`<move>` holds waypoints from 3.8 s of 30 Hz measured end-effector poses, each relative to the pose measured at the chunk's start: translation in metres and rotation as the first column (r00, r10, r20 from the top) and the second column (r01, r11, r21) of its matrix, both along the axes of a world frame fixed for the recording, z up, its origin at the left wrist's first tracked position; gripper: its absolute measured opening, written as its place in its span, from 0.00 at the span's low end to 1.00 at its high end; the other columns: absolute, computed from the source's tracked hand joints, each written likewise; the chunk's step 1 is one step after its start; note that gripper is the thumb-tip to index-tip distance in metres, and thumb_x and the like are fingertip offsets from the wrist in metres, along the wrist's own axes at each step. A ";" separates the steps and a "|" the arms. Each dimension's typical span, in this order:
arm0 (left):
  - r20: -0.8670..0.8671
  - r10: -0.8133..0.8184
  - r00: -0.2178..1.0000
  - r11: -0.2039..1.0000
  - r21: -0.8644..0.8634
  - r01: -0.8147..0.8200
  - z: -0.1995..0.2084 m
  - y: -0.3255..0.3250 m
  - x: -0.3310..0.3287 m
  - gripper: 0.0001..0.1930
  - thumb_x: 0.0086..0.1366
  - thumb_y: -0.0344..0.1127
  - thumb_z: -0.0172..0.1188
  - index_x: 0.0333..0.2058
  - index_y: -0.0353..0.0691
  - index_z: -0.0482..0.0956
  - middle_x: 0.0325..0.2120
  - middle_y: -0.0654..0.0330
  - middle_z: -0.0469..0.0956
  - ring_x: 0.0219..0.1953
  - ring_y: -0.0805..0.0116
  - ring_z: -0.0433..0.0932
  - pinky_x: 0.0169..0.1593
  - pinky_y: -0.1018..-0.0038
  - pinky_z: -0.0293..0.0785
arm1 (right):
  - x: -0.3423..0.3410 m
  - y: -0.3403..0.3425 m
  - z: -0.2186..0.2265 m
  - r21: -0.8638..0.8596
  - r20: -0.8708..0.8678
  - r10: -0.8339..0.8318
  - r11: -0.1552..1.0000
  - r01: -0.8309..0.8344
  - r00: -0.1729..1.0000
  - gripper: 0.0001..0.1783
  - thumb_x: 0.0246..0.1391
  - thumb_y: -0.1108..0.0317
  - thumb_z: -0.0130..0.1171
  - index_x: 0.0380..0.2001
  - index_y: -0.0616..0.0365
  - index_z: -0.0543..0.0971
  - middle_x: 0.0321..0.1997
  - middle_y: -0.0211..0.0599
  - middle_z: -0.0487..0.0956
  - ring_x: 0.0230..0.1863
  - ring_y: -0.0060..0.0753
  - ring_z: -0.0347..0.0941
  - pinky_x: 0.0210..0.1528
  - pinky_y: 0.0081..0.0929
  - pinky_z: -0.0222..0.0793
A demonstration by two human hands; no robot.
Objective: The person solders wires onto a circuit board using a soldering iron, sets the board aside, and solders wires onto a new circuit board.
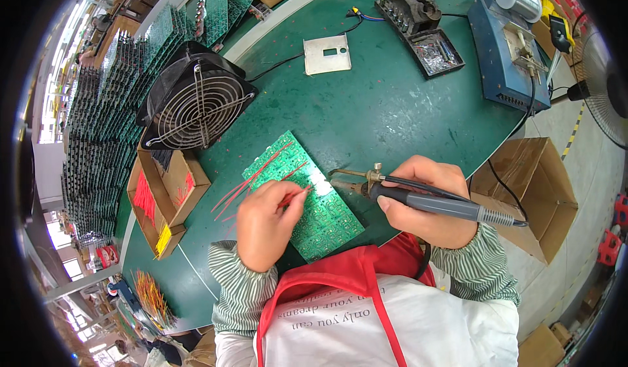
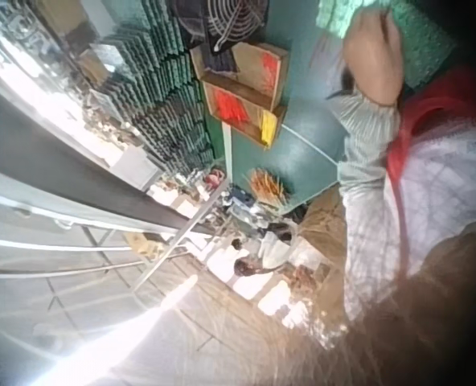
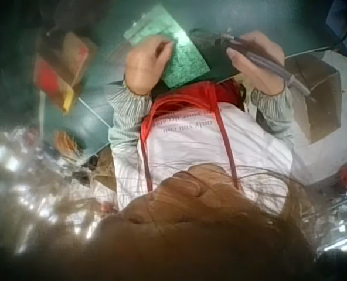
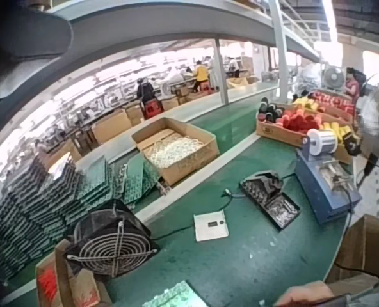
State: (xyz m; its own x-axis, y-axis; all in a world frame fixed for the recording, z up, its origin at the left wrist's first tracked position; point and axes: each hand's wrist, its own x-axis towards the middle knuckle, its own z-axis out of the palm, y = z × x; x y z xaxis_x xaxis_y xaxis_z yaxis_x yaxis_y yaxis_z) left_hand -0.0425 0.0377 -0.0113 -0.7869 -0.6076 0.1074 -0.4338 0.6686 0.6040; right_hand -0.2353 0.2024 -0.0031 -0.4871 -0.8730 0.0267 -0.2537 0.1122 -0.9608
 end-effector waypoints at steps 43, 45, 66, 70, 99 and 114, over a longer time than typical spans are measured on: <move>0.021 -0.014 1.000 1.000 0.016 0.013 -0.002 -0.006 0.007 0.04 0.55 0.27 0.63 0.28 0.34 0.79 0.23 0.57 0.75 0.23 0.67 0.75 0.27 0.75 0.69 | 0.003 0.008 0.003 -0.019 -0.004 0.000 1.000 0.000 1.000 0.10 0.41 0.71 0.65 0.27 0.62 0.76 0.21 0.32 0.78 0.20 0.19 0.74 0.24 0.18 0.67; 0.070 0.042 0.997 0.988 -0.149 -0.031 0.002 -0.017 0.029 0.04 0.55 0.28 0.63 0.29 0.35 0.80 0.23 0.56 0.76 0.23 0.62 0.75 0.28 0.72 0.70 | 0.006 0.011 0.002 -0.023 -0.013 0.001 1.000 -0.001 1.000 0.10 0.41 0.71 0.66 0.26 0.62 0.76 0.19 0.31 0.77 0.19 0.19 0.73 0.23 0.18 0.67; 0.077 0.104 0.992 0.948 0.293 -0.122 -0.009 0.024 0.065 0.06 0.56 0.28 0.65 0.27 0.33 0.77 0.21 0.61 0.73 0.19 0.76 0.67 0.24 0.79 0.64 | 0.048 0.000 -0.002 -0.025 0.062 0.197 0.980 -0.196 0.978 0.09 0.40 0.71 0.66 0.25 0.61 0.76 0.18 0.33 0.76 0.17 0.24 0.73 0.21 0.22 0.66; 0.092 0.090 0.992 0.948 0.299 -0.114 -0.008 0.023 0.064 0.06 0.55 0.28 0.65 0.26 0.33 0.77 0.20 0.62 0.73 0.19 0.76 0.66 0.24 0.79 0.63 | 0.048 -0.003 -0.003 -0.015 0.092 0.211 0.978 -0.210 0.973 0.09 0.40 0.71 0.66 0.25 0.61 0.76 0.18 0.34 0.77 0.17 0.25 0.73 0.21 0.22 0.66; 0.015 0.050 0.999 0.983 0.178 -0.052 -0.009 0.029 0.045 0.05 0.54 0.26 0.66 0.29 0.33 0.79 0.24 0.59 0.75 0.21 0.71 0.71 0.25 0.77 0.67 | 0.034 0.011 -0.003 -0.024 0.017 0.124 0.992 -0.124 0.992 0.10 0.39 0.71 0.67 0.24 0.61 0.75 0.16 0.31 0.75 0.16 0.22 0.72 0.20 0.20 0.65; 0.046 0.030 0.998 0.983 0.180 -0.038 -0.010 0.030 0.046 0.05 0.53 0.26 0.65 0.29 0.33 0.79 0.24 0.59 0.75 0.20 0.72 0.70 0.25 0.77 0.66 | 0.032 0.012 -0.002 -0.035 0.049 0.128 0.991 -0.127 0.990 0.10 0.40 0.71 0.66 0.25 0.62 0.76 0.16 0.31 0.76 0.16 0.21 0.72 0.20 0.20 0.65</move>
State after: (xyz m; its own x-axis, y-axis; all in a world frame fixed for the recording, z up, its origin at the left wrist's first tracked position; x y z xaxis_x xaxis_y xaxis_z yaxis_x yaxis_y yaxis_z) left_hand 0.0031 0.0681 -0.0209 -0.7669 -0.6405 -0.0403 -0.4825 0.5342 0.6941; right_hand -0.2033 0.2147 -0.0049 -0.3732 -0.9271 0.0333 -0.2142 0.0512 -0.9755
